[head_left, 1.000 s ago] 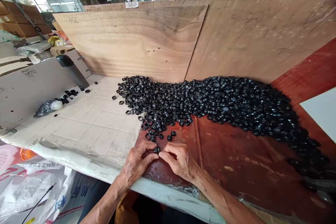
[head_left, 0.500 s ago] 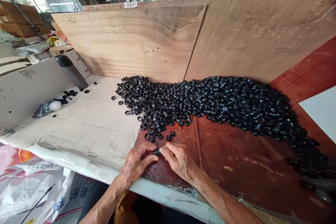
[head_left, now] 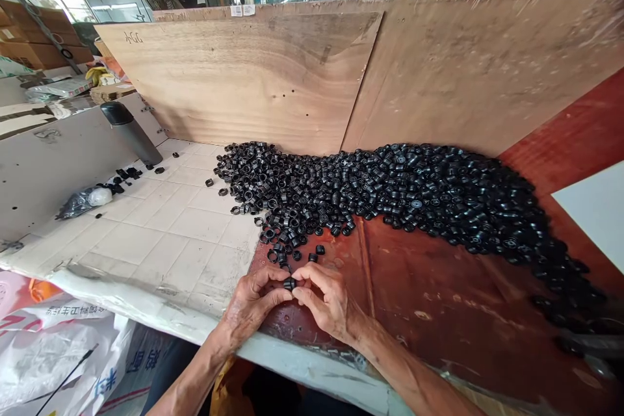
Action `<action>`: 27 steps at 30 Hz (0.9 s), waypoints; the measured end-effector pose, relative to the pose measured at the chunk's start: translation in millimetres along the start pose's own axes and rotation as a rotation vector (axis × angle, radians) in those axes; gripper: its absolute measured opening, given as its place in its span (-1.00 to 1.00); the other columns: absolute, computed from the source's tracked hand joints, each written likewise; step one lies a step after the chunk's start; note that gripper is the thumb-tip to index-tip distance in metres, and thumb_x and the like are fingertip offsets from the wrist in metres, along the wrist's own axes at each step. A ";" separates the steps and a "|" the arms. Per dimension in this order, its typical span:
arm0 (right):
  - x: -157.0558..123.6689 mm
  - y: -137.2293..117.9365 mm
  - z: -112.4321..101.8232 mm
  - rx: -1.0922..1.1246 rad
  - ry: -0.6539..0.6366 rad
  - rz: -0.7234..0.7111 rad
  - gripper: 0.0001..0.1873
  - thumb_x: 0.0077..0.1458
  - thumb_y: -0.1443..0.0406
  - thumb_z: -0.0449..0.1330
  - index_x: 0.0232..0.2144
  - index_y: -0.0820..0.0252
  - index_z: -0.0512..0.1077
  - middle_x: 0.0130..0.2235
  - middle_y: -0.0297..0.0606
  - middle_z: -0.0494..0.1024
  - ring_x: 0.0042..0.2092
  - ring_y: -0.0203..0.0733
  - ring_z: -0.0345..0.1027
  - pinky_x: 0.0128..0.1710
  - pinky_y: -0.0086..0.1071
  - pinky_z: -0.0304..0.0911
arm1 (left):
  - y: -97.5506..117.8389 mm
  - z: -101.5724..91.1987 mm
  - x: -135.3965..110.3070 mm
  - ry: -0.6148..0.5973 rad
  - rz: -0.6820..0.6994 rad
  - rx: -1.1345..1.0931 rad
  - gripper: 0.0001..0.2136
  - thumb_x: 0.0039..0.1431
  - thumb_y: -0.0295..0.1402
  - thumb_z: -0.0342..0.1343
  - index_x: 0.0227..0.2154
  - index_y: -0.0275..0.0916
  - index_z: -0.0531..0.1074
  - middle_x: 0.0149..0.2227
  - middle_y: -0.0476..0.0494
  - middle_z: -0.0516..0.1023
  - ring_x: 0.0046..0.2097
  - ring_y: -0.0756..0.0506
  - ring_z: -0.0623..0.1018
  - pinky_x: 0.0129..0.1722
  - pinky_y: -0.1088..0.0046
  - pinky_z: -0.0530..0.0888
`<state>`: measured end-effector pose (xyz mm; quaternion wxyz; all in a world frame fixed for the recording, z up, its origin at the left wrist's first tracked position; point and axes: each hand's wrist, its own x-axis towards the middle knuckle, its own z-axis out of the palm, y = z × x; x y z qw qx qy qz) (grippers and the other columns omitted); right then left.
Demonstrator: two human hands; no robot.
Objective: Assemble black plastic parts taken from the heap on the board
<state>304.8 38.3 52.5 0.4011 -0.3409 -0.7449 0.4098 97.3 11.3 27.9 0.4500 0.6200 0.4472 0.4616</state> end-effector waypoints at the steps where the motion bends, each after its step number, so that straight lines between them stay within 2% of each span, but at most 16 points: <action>1: -0.3 0.9 1.0 0.031 -0.015 0.056 -0.92 0.22 0.29 0.14 -0.30 0.14 0.44 -0.47 -0.36 0.50 -0.45 -0.25 0.40 -0.38 -0.41 0.29 | -0.5 -0.5 -0.6 -0.009 0.010 0.030 -0.75 0.26 -0.14 0.32 -0.13 -0.19 0.57 -0.20 -0.10 0.68 -0.25 -0.09 0.68 -0.23 0.40 0.64; 5: -1.2 7.8 5.2 0.260 -0.119 0.443 -0.93 0.14 0.28 0.19 -0.30 0.15 0.40 -0.61 -0.46 0.49 -0.55 -0.26 0.39 -0.44 -0.44 0.26 | 5.5 -3.1 -3.9 -0.074 0.138 0.272 -0.85 0.35 -0.30 0.25 -0.08 -0.15 0.53 -0.07 -0.15 0.65 -0.03 -0.14 0.65 -0.02 0.34 0.58; 8: -0.5 9.1 2.3 0.295 -0.235 0.589 -0.93 0.09 0.28 0.19 -0.37 0.15 0.38 -0.68 -0.48 0.44 -0.62 -0.27 0.33 -0.51 -0.45 0.21 | 17.3 -3.4 -4.9 -0.193 0.151 0.347 -0.90 0.39 -0.39 0.16 -0.09 -0.14 0.52 -0.10 -0.14 0.63 -0.06 -0.11 0.63 -0.05 0.37 0.54; 10: 0.1 8.7 -2.7 0.167 -0.245 0.551 -0.85 0.13 0.25 0.19 -0.46 0.14 0.36 -0.66 -0.44 0.43 -0.62 -0.27 0.30 -0.53 -0.45 0.17 | 23.8 -2.3 -3.5 -0.264 0.100 0.351 -0.94 0.33 -0.39 0.21 -0.17 -0.16 0.52 -0.18 -0.09 0.61 -0.17 -0.09 0.61 -0.14 0.41 0.52; 11: 0.3 9.4 -5.3 0.062 -0.185 0.484 -0.79 0.15 0.23 0.19 -0.50 0.14 0.35 -0.63 -0.41 0.44 -0.58 -0.26 0.32 -0.51 -0.43 0.18 | 25.2 -1.4 -2.2 -0.266 0.062 0.354 -0.94 0.28 -0.36 0.27 -0.22 -0.17 0.52 -0.22 -0.07 0.59 -0.23 -0.07 0.59 -0.21 0.43 0.50; 13: 0.5 14.6 -9.3 -0.176 0.016 0.288 -0.78 0.20 0.24 0.18 -0.49 0.14 0.35 -0.51 -0.32 0.47 -0.46 -0.21 0.37 -0.42 -0.39 0.26 | 22.8 0.9 1.4 -0.162 -0.024 0.381 -0.85 0.20 -0.28 0.34 -0.29 -0.20 0.50 -0.30 -0.04 0.53 -0.36 -0.03 0.51 -0.36 0.47 0.45; 15: 0.1 25.2 -10.3 -0.377 0.164 0.113 -0.92 0.22 0.33 0.16 -0.33 0.17 0.44 -0.35 -0.22 0.51 -0.34 -0.14 0.42 -0.29 -0.33 0.34 | 13.8 3.4 5.2 0.016 -0.076 0.437 -0.79 0.20 -0.20 0.34 -0.25 -0.21 0.51 -0.34 -0.01 0.47 -0.42 -0.01 0.45 -0.43 0.48 0.43; 17: -0.5 38.4 -8.8 -0.501 0.169 0.031 -0.78 0.22 0.40 0.13 -0.10 0.18 0.47 -0.22 -0.15 0.51 -0.27 -0.10 0.46 -0.23 -0.29 0.39 | 1.5 5.6 8.3 0.123 -0.060 0.515 -0.77 0.23 -0.22 0.32 -0.13 -0.19 0.53 -0.30 -0.02 0.47 -0.42 -0.02 0.46 -0.40 0.46 0.46; 19: -1.1 49.9 -6.7 -0.571 0.144 0.002 -0.71 0.25 0.45 0.12 -0.03 0.16 0.47 -0.17 -0.12 0.49 -0.24 -0.08 0.47 -0.22 -0.29 0.42 | -8.8 6.9 10.3 0.148 0.014 0.583 -0.82 0.26 -0.31 0.27 -0.10 -0.16 0.56 -0.24 -0.06 0.49 -0.37 -0.03 0.51 -0.34 0.42 0.52; 21: -1.7 56.9 -5.9 -0.599 0.140 -0.010 -0.74 0.26 0.49 0.09 -0.10 0.15 0.47 -0.19 -0.14 0.47 -0.26 -0.09 0.47 -0.25 -0.30 0.42 | -13.6 7.3 10.9 0.136 0.100 0.629 -0.90 0.30 -0.38 0.20 -0.16 -0.15 0.57 -0.21 -0.08 0.50 -0.29 -0.06 0.56 -0.25 0.40 0.57; 24: -2.5 58.7 -7.9 -0.592 0.153 -0.014 -0.77 0.24 0.53 0.10 -0.20 0.14 0.43 -0.21 -0.18 0.43 -0.28 -0.13 0.45 -0.29 -0.35 0.41 | -11.1 7.1 10.1 0.098 0.201 0.675 -0.89 0.35 -0.43 0.13 -0.24 -0.15 0.56 -0.16 -0.12 0.53 -0.14 -0.11 0.62 -0.12 0.37 0.60; 27: -3.0 54.2 -10.6 -0.577 0.129 -0.024 -0.79 0.21 0.54 0.15 -0.26 0.13 0.38 -0.23 -0.21 0.42 -0.27 -0.13 0.44 -0.28 -0.35 0.41 | -4.3 7.1 8.2 0.073 0.249 0.704 -0.87 0.35 -0.47 0.07 -0.25 -0.17 0.51 -0.13 -0.14 0.58 -0.12 -0.11 0.65 -0.10 0.36 0.61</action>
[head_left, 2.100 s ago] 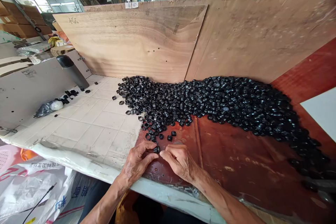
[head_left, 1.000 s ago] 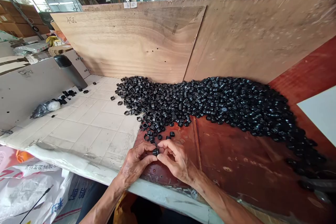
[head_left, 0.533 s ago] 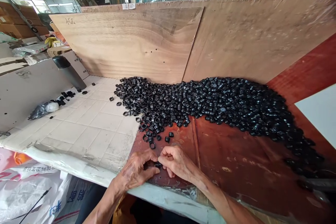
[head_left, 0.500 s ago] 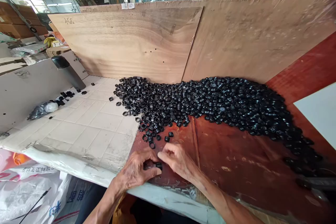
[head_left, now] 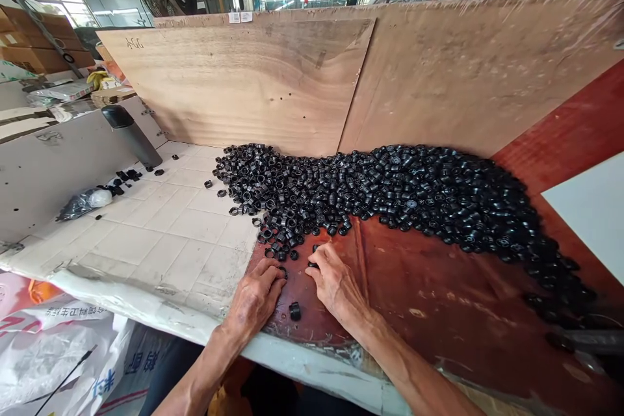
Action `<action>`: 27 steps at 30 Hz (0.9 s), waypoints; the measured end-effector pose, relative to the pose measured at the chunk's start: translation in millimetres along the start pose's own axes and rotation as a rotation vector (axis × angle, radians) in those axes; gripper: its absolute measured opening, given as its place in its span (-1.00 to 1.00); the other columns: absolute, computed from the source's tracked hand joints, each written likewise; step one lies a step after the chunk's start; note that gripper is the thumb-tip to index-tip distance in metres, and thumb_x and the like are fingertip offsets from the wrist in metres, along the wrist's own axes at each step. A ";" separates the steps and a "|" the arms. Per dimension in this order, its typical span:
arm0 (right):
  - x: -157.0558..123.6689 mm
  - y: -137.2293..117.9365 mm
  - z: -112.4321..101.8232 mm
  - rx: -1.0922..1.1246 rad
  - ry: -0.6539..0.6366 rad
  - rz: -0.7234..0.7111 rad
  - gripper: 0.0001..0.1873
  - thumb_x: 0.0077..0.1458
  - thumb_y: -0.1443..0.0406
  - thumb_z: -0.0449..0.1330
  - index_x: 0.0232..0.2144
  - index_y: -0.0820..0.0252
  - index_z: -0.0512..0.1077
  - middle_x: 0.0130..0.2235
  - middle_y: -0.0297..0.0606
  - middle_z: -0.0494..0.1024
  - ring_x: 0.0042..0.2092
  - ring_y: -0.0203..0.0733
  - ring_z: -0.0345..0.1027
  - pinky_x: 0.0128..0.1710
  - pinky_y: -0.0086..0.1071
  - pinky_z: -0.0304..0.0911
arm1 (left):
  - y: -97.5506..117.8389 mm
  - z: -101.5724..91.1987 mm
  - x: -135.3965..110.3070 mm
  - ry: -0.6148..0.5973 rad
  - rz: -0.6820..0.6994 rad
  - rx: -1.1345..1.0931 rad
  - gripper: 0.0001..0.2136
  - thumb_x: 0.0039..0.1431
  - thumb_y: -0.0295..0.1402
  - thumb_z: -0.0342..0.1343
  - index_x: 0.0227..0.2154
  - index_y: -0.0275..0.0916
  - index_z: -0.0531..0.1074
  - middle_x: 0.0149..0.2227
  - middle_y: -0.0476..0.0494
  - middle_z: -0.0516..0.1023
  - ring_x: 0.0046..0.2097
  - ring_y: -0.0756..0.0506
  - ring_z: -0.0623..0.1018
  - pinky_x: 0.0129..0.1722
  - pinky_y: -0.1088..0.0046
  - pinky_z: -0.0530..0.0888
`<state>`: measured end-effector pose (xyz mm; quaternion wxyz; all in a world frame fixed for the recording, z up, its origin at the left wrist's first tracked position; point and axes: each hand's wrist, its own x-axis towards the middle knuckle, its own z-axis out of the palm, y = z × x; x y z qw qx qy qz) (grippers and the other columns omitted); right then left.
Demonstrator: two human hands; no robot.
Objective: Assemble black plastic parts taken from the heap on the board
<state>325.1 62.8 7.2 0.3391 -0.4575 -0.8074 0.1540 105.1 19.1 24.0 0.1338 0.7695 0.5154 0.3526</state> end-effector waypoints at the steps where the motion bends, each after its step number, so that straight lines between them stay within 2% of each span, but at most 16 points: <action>1: 0.2 -1.8 -1.5 0.008 -0.015 -0.008 -0.79 0.20 0.54 0.17 -0.27 0.13 0.37 -0.25 -0.22 0.44 -0.28 -0.12 0.45 -0.28 -0.34 0.40 | 1.9 -1.3 -0.2 -0.003 -0.006 0.009 -0.89 0.34 -0.48 0.07 -0.23 -0.17 0.49 -0.16 -0.13 0.60 -0.16 -0.11 0.65 -0.14 0.36 0.61; 5: 3.6 -14.5 -6.5 0.178 -0.038 -0.011 -0.83 0.21 0.46 0.27 -0.25 0.13 0.39 -0.26 -0.26 0.50 -0.29 -0.15 0.44 -0.28 -0.36 0.39 | 8.2 -4.9 -1.2 0.010 -0.099 0.043 -0.87 0.25 -0.44 0.16 -0.16 -0.15 0.43 -0.29 -0.06 0.61 -0.30 -0.12 0.64 -0.25 0.35 0.60; 9: 8.5 -27.6 -10.2 0.489 -0.034 -0.004 -0.92 0.22 0.35 0.33 -0.24 0.14 0.50 -0.22 -0.24 0.50 -0.31 -0.22 0.43 -0.38 -0.43 0.37 | 10.1 -5.3 -3.1 -0.031 -0.156 -0.032 -0.78 0.21 -0.44 0.18 -0.09 -0.14 0.42 -0.27 -0.05 0.63 -0.30 -0.11 0.66 -0.25 0.35 0.60; 11: 9.7 -31.0 -11.7 0.567 -0.060 -0.008 -0.87 0.22 0.36 0.31 -0.15 0.14 0.55 -0.15 -0.20 0.52 -0.27 -0.21 0.47 -0.35 -0.42 0.40 | 9.1 -4.8 -4.5 -0.062 -0.183 -0.104 -0.74 0.21 -0.45 0.18 -0.04 -0.13 0.41 -0.28 -0.03 0.64 -0.31 -0.09 0.66 -0.26 0.37 0.60; 15: 9.2 -33.6 -14.4 0.571 -0.125 -0.043 -0.73 0.25 0.45 0.18 -0.08 0.13 0.58 -0.10 -0.18 0.58 -0.15 -0.17 0.52 -0.14 -0.34 0.44 | 5.0 -4.0 -7.6 -0.087 -0.286 -0.289 -0.72 0.24 -0.37 0.24 -0.01 -0.12 0.40 -0.24 -0.02 0.63 -0.31 -0.06 0.66 -0.24 0.39 0.63; 18: 8.3 -34.9 -15.1 0.557 -0.121 -0.002 -0.79 0.22 0.43 0.20 -0.13 0.16 0.56 -0.18 -0.21 0.58 -0.27 -0.21 0.51 -0.24 -0.37 0.42 | 1.2 -3.2 -9.4 -0.078 -0.344 -0.473 -0.70 0.23 -0.31 0.30 -0.02 -0.13 0.39 -0.10 -0.08 0.62 -0.18 -0.08 0.68 -0.09 0.33 0.66; 20: 8.3 -35.9 -15.2 0.563 -0.120 0.039 -0.85 0.20 0.41 0.22 -0.18 0.17 0.53 -0.25 -0.26 0.55 -0.36 -0.25 0.46 -0.35 -0.41 0.38 | -1.1 -2.1 -10.2 -0.060 -0.369 -0.587 -0.69 0.22 -0.28 0.32 -0.03 -0.15 0.39 -0.09 -0.09 0.61 -0.13 -0.09 0.68 -0.04 0.30 0.65; 24: 9.2 -37.5 -15.7 0.546 -0.128 0.016 -0.87 0.19 0.41 0.20 -0.22 0.17 0.52 -0.28 -0.27 0.54 -0.35 -0.23 0.47 -0.35 -0.41 0.37 | -3.1 -2.2 -9.6 -0.072 -0.379 -0.706 -0.69 0.25 -0.23 0.32 -0.04 -0.18 0.42 -0.11 -0.11 0.61 -0.15 -0.10 0.68 -0.05 0.29 0.66; 27: 9.1 -38.6 -15.2 0.547 -0.123 0.003 -0.86 0.19 0.40 0.20 -0.21 0.16 0.52 -0.29 -0.27 0.56 -0.35 -0.23 0.48 -0.33 -0.40 0.39 | -0.9 -5.4 -7.0 -0.083 -0.315 -0.690 -0.74 0.28 -0.21 0.30 -0.06 -0.19 0.49 -0.11 -0.12 0.62 -0.19 -0.09 0.68 -0.10 0.32 0.67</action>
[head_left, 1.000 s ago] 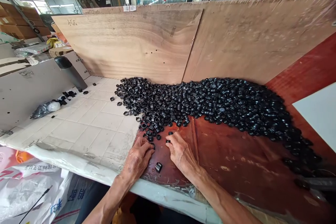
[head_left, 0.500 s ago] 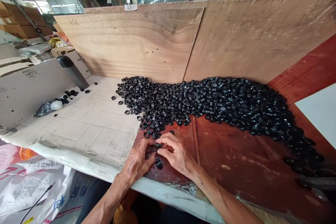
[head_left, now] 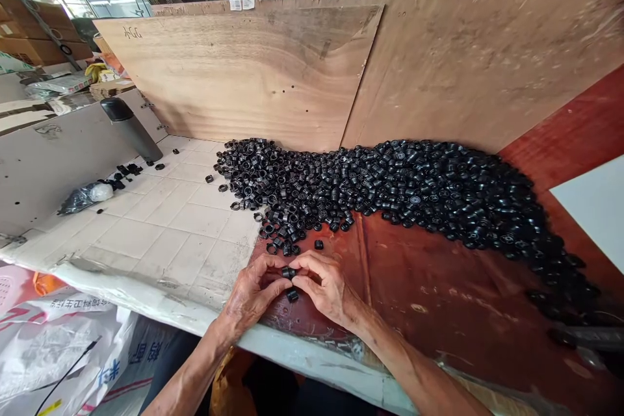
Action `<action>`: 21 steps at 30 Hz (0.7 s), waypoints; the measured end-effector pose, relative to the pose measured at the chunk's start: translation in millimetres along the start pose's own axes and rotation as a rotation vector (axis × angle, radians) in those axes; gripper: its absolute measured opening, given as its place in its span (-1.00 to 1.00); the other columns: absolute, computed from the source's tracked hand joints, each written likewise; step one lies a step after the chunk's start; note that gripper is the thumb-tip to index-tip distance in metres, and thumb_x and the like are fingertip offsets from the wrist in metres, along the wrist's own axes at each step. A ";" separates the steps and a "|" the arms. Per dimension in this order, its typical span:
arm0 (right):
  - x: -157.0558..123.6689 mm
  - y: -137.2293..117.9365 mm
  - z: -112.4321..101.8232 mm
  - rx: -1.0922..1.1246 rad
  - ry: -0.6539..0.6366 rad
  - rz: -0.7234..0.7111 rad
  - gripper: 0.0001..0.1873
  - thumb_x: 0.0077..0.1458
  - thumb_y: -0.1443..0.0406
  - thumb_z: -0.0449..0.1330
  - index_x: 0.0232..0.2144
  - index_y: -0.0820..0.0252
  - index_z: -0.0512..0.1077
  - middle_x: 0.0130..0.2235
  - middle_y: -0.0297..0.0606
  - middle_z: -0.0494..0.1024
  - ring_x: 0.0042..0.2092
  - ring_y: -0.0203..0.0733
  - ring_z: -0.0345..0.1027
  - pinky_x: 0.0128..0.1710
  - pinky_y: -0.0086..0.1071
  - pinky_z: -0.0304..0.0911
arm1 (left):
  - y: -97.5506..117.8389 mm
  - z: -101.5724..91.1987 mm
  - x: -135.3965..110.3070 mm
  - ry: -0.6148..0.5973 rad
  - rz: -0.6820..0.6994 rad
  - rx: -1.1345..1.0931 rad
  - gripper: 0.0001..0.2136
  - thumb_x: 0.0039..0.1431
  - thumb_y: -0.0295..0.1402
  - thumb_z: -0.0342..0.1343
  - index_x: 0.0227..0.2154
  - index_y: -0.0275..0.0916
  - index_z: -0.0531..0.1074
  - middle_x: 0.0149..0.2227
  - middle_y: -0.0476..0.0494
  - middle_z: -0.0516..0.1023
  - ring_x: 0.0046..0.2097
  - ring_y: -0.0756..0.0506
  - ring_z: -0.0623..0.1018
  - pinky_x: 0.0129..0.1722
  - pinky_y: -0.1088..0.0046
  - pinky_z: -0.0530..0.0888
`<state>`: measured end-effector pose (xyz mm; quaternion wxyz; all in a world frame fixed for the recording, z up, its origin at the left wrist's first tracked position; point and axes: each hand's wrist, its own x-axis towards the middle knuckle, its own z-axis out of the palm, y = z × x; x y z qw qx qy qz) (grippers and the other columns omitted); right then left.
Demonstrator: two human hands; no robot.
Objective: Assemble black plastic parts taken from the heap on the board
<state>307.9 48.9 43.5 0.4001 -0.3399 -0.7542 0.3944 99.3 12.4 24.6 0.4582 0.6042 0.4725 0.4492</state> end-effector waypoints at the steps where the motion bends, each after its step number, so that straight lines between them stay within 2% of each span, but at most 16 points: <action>1: -0.3 -0.1 0.8 0.016 0.004 0.014 -0.86 0.19 0.39 0.20 -0.20 0.15 0.51 -0.30 -0.28 0.57 -0.36 -0.23 0.49 -0.33 -0.41 0.39 | 1.8 -0.2 0.4 0.001 0.032 0.010 -0.75 0.29 -0.21 0.30 -0.07 -0.19 0.51 -0.10 -0.12 0.62 -0.18 -0.09 0.68 -0.11 0.33 0.67; 6: -2.4 -0.7 5.8 0.093 0.002 0.093 -0.84 0.28 0.29 0.19 -0.09 0.14 0.44 -0.30 -0.29 0.60 -0.39 -0.24 0.53 -0.36 -0.43 0.42 | 4.9 -1.5 0.3 0.049 0.167 0.097 -0.79 0.27 -0.21 0.33 -0.12 -0.18 0.55 -0.13 -0.13 0.63 -0.13 -0.10 0.66 -0.13 0.39 0.65; 9: -2.9 -1.9 5.7 0.040 -0.040 0.081 -0.89 0.35 0.27 0.12 -0.14 0.14 0.44 -0.49 -0.41 0.50 -0.48 -0.27 0.46 -0.40 -0.45 0.35 | 3.6 -2.6 0.1 0.061 0.246 0.161 -0.81 0.28 -0.24 0.32 -0.11 -0.17 0.55 -0.15 -0.12 0.63 -0.12 -0.09 0.66 -0.10 0.39 0.64; 11: -2.7 -3.2 3.8 -0.013 -0.049 0.056 -0.89 0.35 0.27 0.12 -0.17 0.14 0.44 -0.52 -0.42 0.47 -0.49 -0.26 0.41 -0.40 -0.44 0.32 | 3.3 -3.1 0.3 0.063 0.285 0.193 -0.81 0.29 -0.27 0.32 -0.09 -0.16 0.55 -0.14 -0.12 0.64 -0.10 -0.10 0.66 -0.07 0.37 0.63; 14: -2.6 -5.4 1.0 -0.030 -0.050 0.017 -0.88 0.31 0.29 0.14 -0.16 0.15 0.46 -0.45 -0.36 0.53 -0.42 -0.24 0.44 -0.32 -0.41 0.34 | 2.7 -3.5 0.4 0.072 0.320 0.227 -0.83 0.31 -0.27 0.30 -0.09 -0.16 0.56 -0.13 -0.15 0.65 -0.08 -0.12 0.66 -0.04 0.34 0.63; 21: -3.8 -6.0 4.3 0.013 -0.083 0.112 -0.87 0.31 0.31 0.12 -0.20 0.15 0.48 -0.58 -0.46 0.45 -0.53 -0.27 0.36 -0.38 -0.43 0.31 | -0.7 -5.5 -2.8 0.071 0.346 0.280 -0.83 0.33 -0.28 0.28 -0.08 -0.15 0.59 -0.07 -0.19 0.66 -0.06 -0.13 0.67 -0.05 0.34 0.64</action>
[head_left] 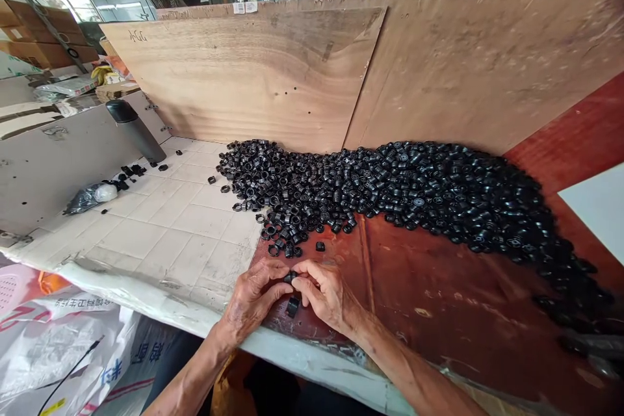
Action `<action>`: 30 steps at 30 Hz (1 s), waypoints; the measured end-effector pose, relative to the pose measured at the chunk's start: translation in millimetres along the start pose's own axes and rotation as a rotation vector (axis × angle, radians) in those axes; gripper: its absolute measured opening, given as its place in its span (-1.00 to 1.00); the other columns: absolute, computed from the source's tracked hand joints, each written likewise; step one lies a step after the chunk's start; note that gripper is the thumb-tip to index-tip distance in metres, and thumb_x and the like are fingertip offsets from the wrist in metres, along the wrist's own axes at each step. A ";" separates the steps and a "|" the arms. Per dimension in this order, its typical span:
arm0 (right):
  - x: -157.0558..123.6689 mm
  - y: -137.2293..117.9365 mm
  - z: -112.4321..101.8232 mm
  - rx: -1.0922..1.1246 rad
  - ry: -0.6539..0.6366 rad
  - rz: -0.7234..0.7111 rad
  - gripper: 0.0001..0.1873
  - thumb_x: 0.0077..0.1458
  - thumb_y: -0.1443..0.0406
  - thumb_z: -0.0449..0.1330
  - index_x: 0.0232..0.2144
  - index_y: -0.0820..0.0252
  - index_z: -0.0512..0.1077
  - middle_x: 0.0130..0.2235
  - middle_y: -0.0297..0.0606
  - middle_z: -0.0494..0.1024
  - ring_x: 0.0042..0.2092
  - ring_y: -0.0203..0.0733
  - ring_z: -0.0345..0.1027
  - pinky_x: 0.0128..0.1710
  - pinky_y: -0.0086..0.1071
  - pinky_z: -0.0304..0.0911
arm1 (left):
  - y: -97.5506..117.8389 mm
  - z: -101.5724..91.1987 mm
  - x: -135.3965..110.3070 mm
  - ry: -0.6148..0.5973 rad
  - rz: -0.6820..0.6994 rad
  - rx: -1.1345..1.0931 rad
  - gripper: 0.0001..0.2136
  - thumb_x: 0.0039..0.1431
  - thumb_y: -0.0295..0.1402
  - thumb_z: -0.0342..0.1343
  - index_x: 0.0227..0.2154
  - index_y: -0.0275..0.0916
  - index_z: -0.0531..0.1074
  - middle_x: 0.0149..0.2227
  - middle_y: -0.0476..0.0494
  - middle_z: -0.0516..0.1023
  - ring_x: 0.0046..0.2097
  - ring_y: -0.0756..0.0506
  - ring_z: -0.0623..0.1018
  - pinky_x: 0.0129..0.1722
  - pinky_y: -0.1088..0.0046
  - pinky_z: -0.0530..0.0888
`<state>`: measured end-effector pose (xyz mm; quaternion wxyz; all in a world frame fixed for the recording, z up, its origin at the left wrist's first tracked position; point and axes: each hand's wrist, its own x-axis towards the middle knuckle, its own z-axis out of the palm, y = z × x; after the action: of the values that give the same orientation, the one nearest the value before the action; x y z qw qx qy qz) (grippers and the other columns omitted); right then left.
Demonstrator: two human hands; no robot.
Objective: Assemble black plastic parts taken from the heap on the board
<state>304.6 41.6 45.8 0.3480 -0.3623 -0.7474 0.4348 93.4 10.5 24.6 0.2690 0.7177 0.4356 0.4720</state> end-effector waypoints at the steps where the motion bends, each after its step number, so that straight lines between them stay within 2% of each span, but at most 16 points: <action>1: 0.1 0.6 0.9 0.031 -0.004 0.022 -0.88 0.30 0.32 0.12 -0.20 0.16 0.47 -0.58 -0.46 0.46 -0.54 -0.28 0.37 -0.40 -0.44 0.31 | 0.8 -0.2 0.2 -0.004 -0.008 -0.008 -0.84 0.32 -0.29 0.29 -0.09 -0.15 0.60 -0.08 -0.19 0.66 -0.07 -0.12 0.67 -0.06 0.35 0.64; 5: 1.5 2.6 2.6 0.128 0.012 0.051 -0.89 0.25 0.33 0.15 -0.19 0.17 0.47 -0.53 -0.43 0.52 -0.51 -0.27 0.43 -0.44 -0.46 0.31 | 5.8 0.6 4.1 0.051 -0.113 -0.125 -0.83 0.23 -0.24 0.37 -0.19 -0.18 0.62 -0.14 -0.16 0.67 -0.12 -0.13 0.68 -0.08 0.33 0.65; 9: 4.3 2.3 0.6 0.039 0.097 -0.079 -0.86 0.20 0.38 0.20 -0.21 0.15 0.54 -0.36 -0.30 0.59 -0.36 -0.22 0.49 -0.31 -0.41 0.38 | 8.7 2.2 8.4 0.035 -0.383 -0.358 -0.76 0.15 -0.20 0.42 -0.20 -0.20 0.63 -0.22 -0.12 0.69 -0.24 -0.12 0.68 -0.17 0.34 0.67; 12: 6.4 0.9 -1.0 0.015 0.128 -0.180 -0.79 0.20 0.41 0.19 -0.17 0.14 0.59 -0.21 -0.21 0.62 -0.22 -0.18 0.52 -0.21 -0.37 0.41 | 8.7 2.2 9.9 0.036 -0.449 -0.427 -0.76 0.09 -0.22 0.45 -0.24 -0.22 0.64 -0.21 -0.13 0.70 -0.18 -0.13 0.68 -0.11 0.32 0.66; 16: 7.6 -0.5 -0.6 0.024 0.137 -0.203 -0.82 0.23 0.39 0.20 -0.18 0.12 0.58 -0.21 -0.22 0.62 -0.20 -0.18 0.54 -0.17 -0.36 0.44 | 7.9 2.9 9.3 0.044 -0.435 -0.430 -0.76 0.07 -0.23 0.46 -0.24 -0.22 0.63 -0.20 -0.14 0.69 -0.19 -0.13 0.67 -0.14 0.34 0.66; 20: 5.5 1.6 3.9 0.048 0.172 -0.101 -0.83 0.19 0.34 0.21 -0.14 0.11 0.49 -0.25 -0.27 0.61 -0.32 -0.22 0.53 -0.28 -0.40 0.46 | 7.2 4.2 6.2 0.023 -0.390 -0.373 -0.72 0.13 -0.16 0.42 -0.23 -0.22 0.58 -0.15 -0.17 0.68 -0.18 -0.14 0.68 -0.19 0.32 0.68; 23: 2.8 4.3 7.8 0.089 0.127 -0.018 -0.76 0.28 0.26 0.17 -0.01 0.12 0.39 -0.33 -0.32 0.60 -0.44 -0.27 0.50 -0.40 -0.44 0.42 | 7.0 3.7 4.1 0.024 -0.248 -0.276 -0.75 0.18 -0.18 0.39 -0.20 -0.21 0.57 -0.14 -0.18 0.67 -0.11 -0.16 0.67 -0.10 0.29 0.67; 26: 0.9 4.6 8.9 0.057 0.066 0.010 -0.80 0.39 0.21 0.08 -0.02 0.14 0.36 -0.51 -0.45 0.49 -0.56 -0.31 0.38 -0.49 -0.48 0.32 | 7.1 3.3 3.5 0.008 -0.127 -0.220 -0.80 0.23 -0.22 0.37 -0.19 -0.18 0.57 -0.15 -0.17 0.65 -0.11 -0.14 0.67 -0.08 0.30 0.66; 28: 0.3 3.1 7.6 0.033 0.046 0.016 -0.81 0.41 0.20 0.04 -0.06 0.13 0.37 -0.59 -0.51 0.40 -0.59 -0.32 0.31 -0.52 -0.50 0.25 | 6.8 3.7 3.6 0.005 -0.113 -0.215 -0.81 0.24 -0.23 0.36 -0.18 -0.17 0.55 -0.14 -0.16 0.65 -0.12 -0.13 0.67 -0.08 0.30 0.65; 30: -0.1 1.5 5.3 0.041 0.010 0.001 -0.82 0.41 0.22 0.05 -0.05 0.14 0.38 -0.58 -0.50 0.40 -0.56 -0.31 0.35 -0.49 -0.49 0.26 | 5.8 4.4 3.5 0.029 -0.133 -0.218 -0.80 0.24 -0.21 0.36 -0.18 -0.17 0.54 -0.14 -0.15 0.65 -0.11 -0.13 0.67 -0.06 0.30 0.65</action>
<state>300.6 40.0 42.4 0.3589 -0.3577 -0.7365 0.4482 100.1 10.9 29.0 0.3697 0.6468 0.4322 0.5081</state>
